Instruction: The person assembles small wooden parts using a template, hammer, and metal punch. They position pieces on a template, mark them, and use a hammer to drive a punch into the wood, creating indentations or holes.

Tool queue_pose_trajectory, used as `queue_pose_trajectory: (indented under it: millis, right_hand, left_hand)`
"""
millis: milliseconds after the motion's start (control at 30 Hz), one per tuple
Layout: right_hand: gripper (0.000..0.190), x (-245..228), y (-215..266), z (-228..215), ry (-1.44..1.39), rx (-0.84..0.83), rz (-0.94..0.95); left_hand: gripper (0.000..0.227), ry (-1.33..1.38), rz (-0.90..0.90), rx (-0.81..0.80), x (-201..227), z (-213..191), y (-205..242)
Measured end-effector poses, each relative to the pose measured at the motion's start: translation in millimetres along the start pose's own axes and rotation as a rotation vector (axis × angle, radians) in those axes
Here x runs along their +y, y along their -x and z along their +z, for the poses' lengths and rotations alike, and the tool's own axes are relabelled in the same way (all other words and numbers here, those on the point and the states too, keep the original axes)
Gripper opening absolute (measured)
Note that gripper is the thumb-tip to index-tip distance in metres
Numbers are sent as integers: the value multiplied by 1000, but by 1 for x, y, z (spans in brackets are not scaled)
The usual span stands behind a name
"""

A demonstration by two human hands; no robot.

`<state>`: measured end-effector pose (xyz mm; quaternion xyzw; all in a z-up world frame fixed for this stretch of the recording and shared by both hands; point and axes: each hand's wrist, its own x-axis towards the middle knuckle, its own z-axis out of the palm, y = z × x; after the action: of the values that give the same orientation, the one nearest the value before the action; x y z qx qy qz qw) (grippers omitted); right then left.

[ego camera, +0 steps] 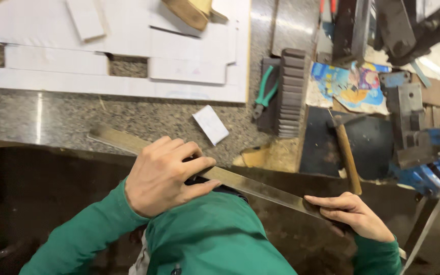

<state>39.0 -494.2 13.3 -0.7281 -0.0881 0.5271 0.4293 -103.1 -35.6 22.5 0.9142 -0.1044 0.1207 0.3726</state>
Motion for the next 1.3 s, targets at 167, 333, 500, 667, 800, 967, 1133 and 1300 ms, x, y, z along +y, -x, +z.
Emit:
queue_pose_trajectory:
  millis: [167, 333, 500, 667, 800, 967, 1133, 1300]
  right_hand:
    - [48, -71, -53, 45, 191, 37, 111]
    - [42, -161, -124, 123, 223, 120, 256]
    - [21, -252, -190, 186, 673, 101, 294]
    - [22, -333, -253, 229, 1149, 121, -132]
    - [24, -403, -307, 260, 1419, 208, -398]
    - [24, -476, -383, 284, 1624, 190, -665]
    - [21, -522, -484, 308, 1792, 38, -874]
    - [21, -550, -583, 335, 1988, -76, -1030]
  left_hand:
    - [33, 1, -24, 66, -64, -30, 37]
    - [34, 23, -17, 155, -146, -81, 90]
    - [33, 34, -69, 273, -223, -128, 144]
    - [35, -68, -187, 452, -271, -141, 184]
    - [34, -285, -247, 673, -291, -136, 195]
    - [30, -407, -430, 892, -306, -122, 184]
    - [27, -425, -714, 986, -335, -98, 170]
    - [26, -421, -894, 1139, -368, -64, 152]
